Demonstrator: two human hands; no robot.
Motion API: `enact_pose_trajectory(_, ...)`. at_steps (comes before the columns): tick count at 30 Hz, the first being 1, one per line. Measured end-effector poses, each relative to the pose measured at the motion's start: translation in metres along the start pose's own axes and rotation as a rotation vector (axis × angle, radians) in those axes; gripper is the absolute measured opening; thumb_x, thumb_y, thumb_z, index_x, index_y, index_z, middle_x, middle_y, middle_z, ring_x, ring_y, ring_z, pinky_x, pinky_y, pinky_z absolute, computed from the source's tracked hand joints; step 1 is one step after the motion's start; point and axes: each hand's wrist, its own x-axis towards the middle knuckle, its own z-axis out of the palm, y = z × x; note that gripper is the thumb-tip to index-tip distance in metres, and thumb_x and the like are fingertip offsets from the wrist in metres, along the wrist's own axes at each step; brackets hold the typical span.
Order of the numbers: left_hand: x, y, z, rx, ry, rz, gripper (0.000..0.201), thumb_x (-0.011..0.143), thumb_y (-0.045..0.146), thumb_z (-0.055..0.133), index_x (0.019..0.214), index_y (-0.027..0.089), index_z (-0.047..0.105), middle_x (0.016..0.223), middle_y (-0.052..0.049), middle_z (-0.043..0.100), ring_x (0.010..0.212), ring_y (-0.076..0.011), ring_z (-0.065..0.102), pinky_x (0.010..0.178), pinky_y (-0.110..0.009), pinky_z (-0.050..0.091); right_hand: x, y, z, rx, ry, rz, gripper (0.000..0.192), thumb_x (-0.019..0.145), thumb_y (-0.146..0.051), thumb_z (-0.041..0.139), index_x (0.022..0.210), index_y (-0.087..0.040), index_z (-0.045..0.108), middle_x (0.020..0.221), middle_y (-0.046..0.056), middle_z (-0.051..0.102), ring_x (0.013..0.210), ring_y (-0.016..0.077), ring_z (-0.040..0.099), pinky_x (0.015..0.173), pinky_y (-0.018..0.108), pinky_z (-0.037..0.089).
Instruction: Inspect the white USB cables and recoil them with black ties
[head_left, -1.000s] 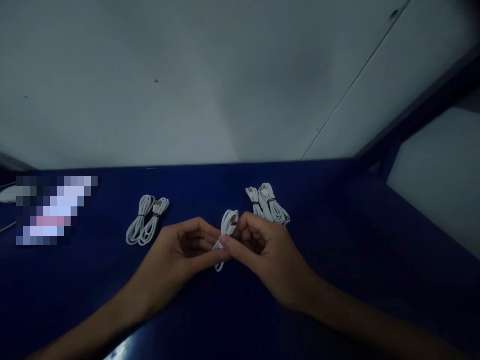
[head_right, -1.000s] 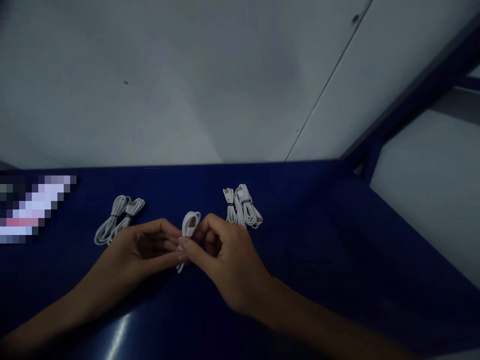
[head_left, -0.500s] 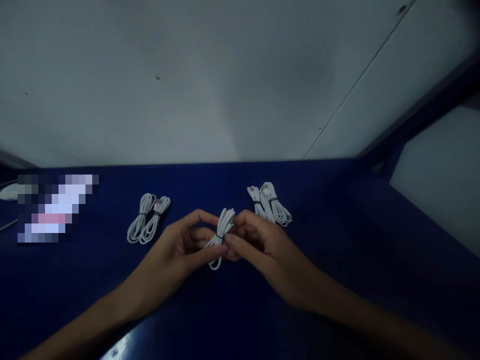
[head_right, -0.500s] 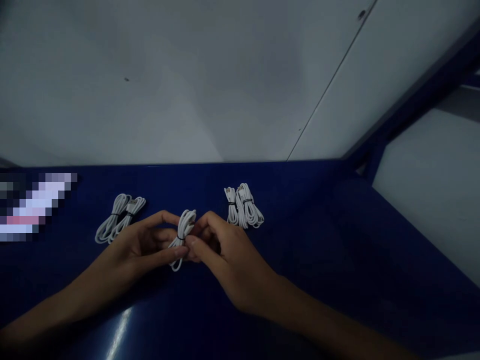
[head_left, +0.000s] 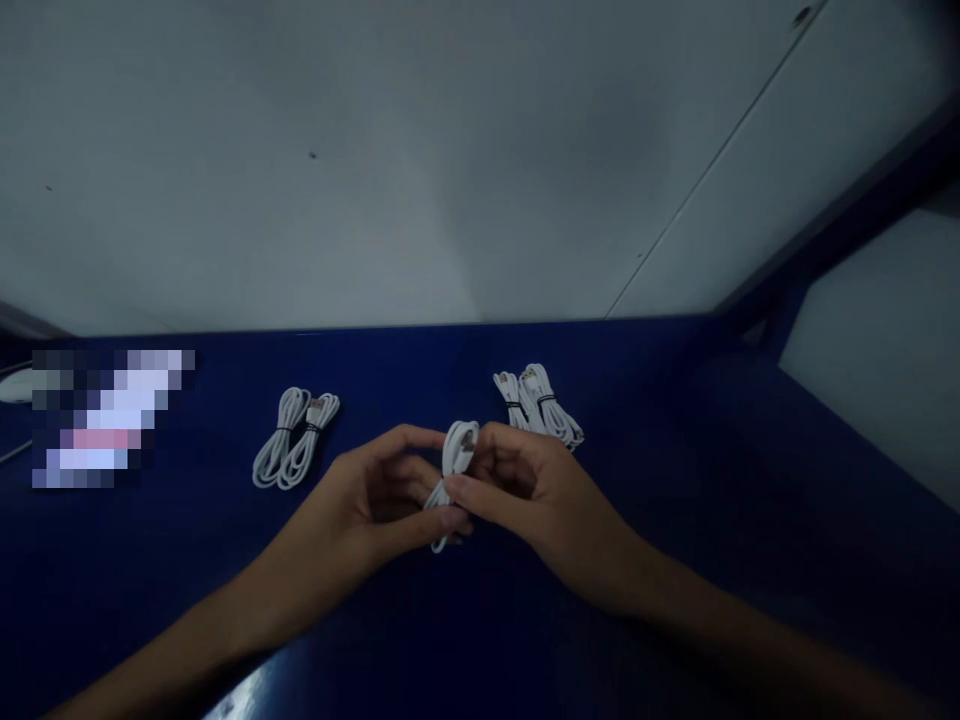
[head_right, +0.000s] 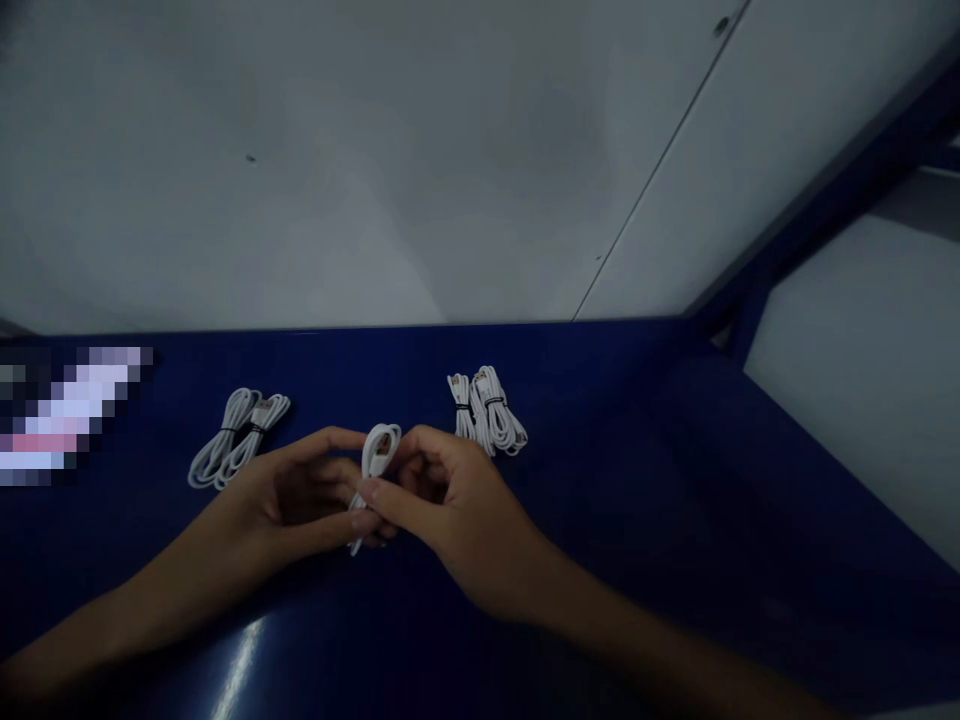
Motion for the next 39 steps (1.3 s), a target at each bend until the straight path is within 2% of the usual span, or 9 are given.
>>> enact_pose_trajectory(6,-0.0021,-0.0035,0.0038,0.232,0.122,0.121,0.033,0.091,0.029,0.093,0.119,0.029,0.077,0.103,0.002,0.083,0.090,-0.0162,0.080,0.080,-0.026,0.064,-0.0011,0.0038,0.0015,-0.135,0.123,-0.011,0.025,0.101,-0.043,0.083,0.096,-0.022,0.071,0.085,-0.002,0.066,0.078,0.0161,0.061,0.073,0.034,0.050)
enact_pose_trajectory(11,-0.0054,-0.0038,0.0073,0.373,0.177,0.202,0.027,0.096,0.031,0.088,0.122,0.030,0.079,0.103,0.002,0.087,0.093,-0.0193,0.085,0.084,-0.029,0.066,-0.0026,0.0051,0.0040,-0.203,0.157,-0.011,0.028,0.099,-0.039,0.083,0.088,-0.023,0.064,0.075,-0.006,0.054,0.068,0.0136,0.050,0.063,0.032,0.041)
enact_pose_trajectory(16,-0.0049,-0.0081,0.0083,0.434,0.274,0.233,0.028,0.098,0.034,0.086,0.126,0.031,0.082,0.111,0.000,0.090,0.098,-0.0221,0.087,0.089,-0.031,0.067,-0.0023,0.0054,0.0048,-0.235,0.167,-0.008,0.027,0.100,-0.037,0.081,0.087,-0.023,0.062,0.077,-0.005,0.058,0.070,0.0147,0.054,0.066,0.033,0.045)
enact_pose_trajectory(19,-0.0048,-0.0098,0.0087,0.415,0.295,0.226,0.029,0.097,0.035,0.087,0.126,0.031,0.083,0.112,-0.001,0.090,0.099,-0.0231,0.087,0.092,-0.033,0.069,-0.0012,0.0067,0.0049,-0.226,0.147,-0.003,0.021,0.102,-0.039,0.079,0.094,-0.023,0.068,0.084,-0.002,0.065,0.077,0.0172,0.061,0.073,0.036,0.050)
enact_pose_trajectory(24,-0.0042,-0.0106,0.0093,0.292,0.267,0.160,0.032,0.094,0.029,0.088,0.126,0.030,0.083,0.115,-0.001,0.090,0.104,-0.0242,0.087,0.096,-0.034,0.068,-0.0018,0.0084,0.0042,-0.143,0.108,-0.028,0.017,0.104,-0.039,0.078,0.101,-0.023,0.072,0.090,-0.001,0.070,0.085,0.0181,0.066,0.080,0.036,0.054)
enact_pose_trajectory(32,-0.0002,-0.0058,0.0092,0.150,0.276,0.104,0.032,0.087,0.024,0.092,0.119,0.026,0.084,0.107,-0.001,0.091,0.100,-0.0242,0.088,0.096,-0.032,0.069,-0.0030,0.0042,0.0022,-0.089,0.062,-0.018,0.019,0.108,-0.041,0.075,0.104,-0.022,0.074,0.089,-0.001,0.071,0.073,0.0124,0.060,0.058,0.024,0.048)
enact_pose_trajectory(39,-0.0014,-0.0030,0.0072,0.114,0.255,0.068,0.032,0.088,0.027,0.094,0.118,0.024,0.084,0.103,-0.002,0.091,0.097,-0.0233,0.088,0.090,-0.030,0.069,-0.0029,0.0049,-0.0005,-0.119,0.053,-0.044,0.016,0.112,-0.033,0.067,0.105,-0.022,0.076,0.088,-0.001,0.071,0.064,0.0095,0.057,0.055,0.022,0.046)
